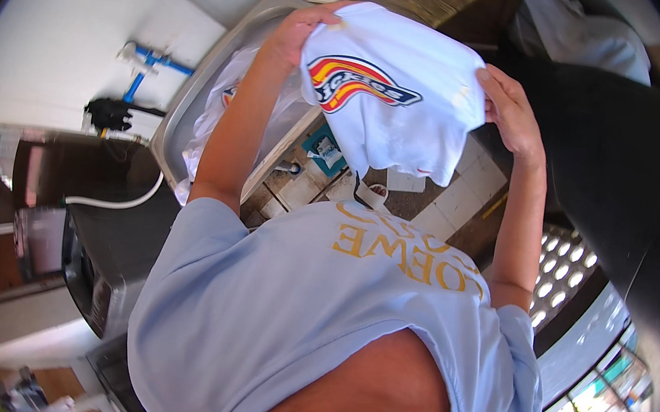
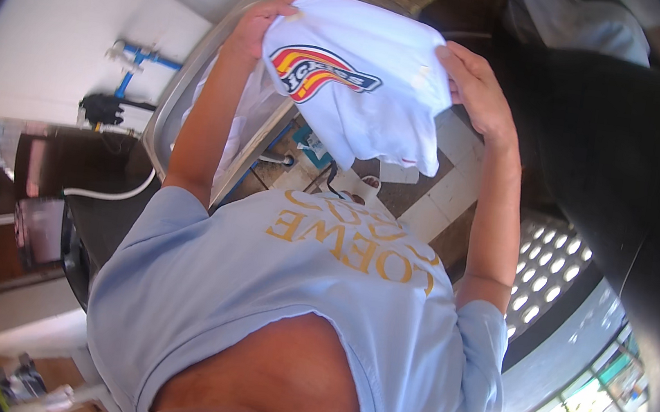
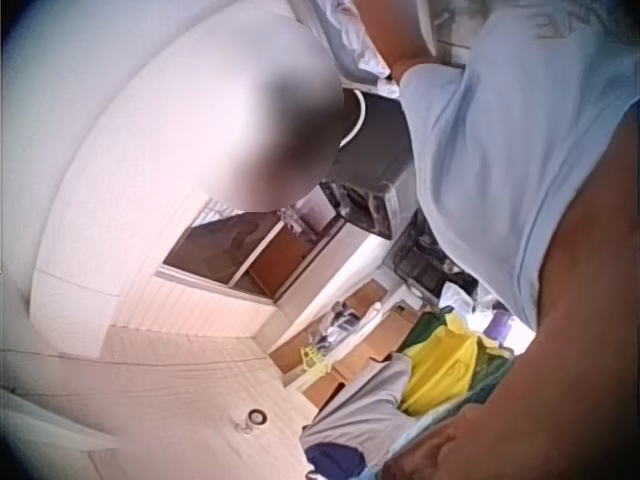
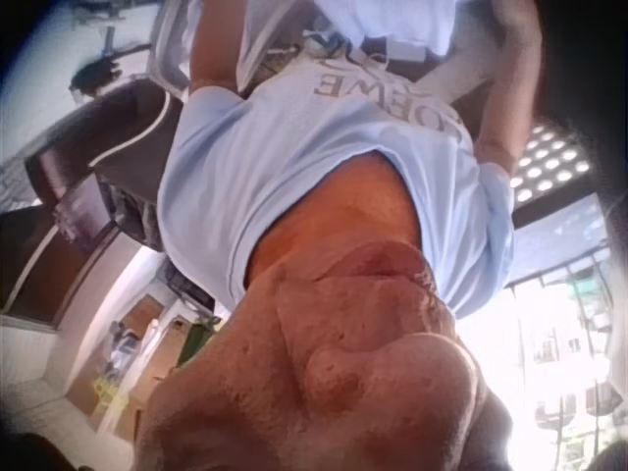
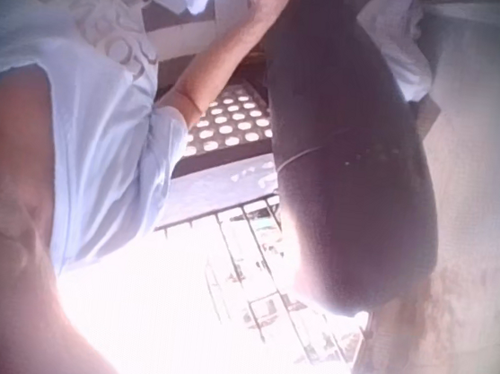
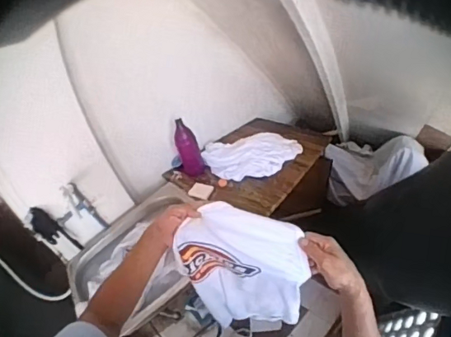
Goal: The person washes white shirts by hand in a basin, applying liquid from a purple bottle to stains and scrubbing them before rinsing.
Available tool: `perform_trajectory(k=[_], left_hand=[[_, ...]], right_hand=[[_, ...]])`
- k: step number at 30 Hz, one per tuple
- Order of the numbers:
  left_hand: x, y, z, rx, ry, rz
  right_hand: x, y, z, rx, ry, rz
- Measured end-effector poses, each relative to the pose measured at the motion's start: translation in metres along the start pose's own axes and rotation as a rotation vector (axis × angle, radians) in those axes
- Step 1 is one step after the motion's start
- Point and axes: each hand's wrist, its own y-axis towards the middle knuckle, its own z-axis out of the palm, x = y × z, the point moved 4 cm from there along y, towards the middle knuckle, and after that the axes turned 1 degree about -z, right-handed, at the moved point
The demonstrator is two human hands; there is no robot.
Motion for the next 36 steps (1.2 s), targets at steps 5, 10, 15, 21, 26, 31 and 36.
perform_trajectory(k=[5, 10, 15, 21, 26, 31, 36], left_hand=[[-0.018, -0.016, 0.006, -0.038, 0.224, 0.039], [-0.022, -0.044, 0.006, -0.014, 0.335, 0.122], [-0.018, -0.058, 0.005, 0.005, 0.304, 0.157], [-0.025, -0.058, -0.002, 0.027, 0.441, 0.182], [-0.039, -0.044, 0.002, 0.104, 0.577, 0.212], [-0.052, -0.015, 0.017, 0.196, 0.522, 0.234], [-0.061, 0.016, 0.008, 0.263, 0.598, 0.196]], right_hand=[[0.038, 0.028, -0.019, 0.027, -0.019, -0.109], [0.061, 0.065, -0.033, 0.013, -0.039, -0.191], [0.066, 0.08, -0.03, 0.002, -0.032, -0.177], [0.071, 0.082, -0.022, -0.034, -0.047, -0.17], [0.077, 0.075, -0.026, -0.06, 0.029, -0.2], [0.053, 0.075, -0.051, -0.217, 0.104, -0.235], [0.034, 0.077, -0.056, -0.349, 0.186, -0.252]])
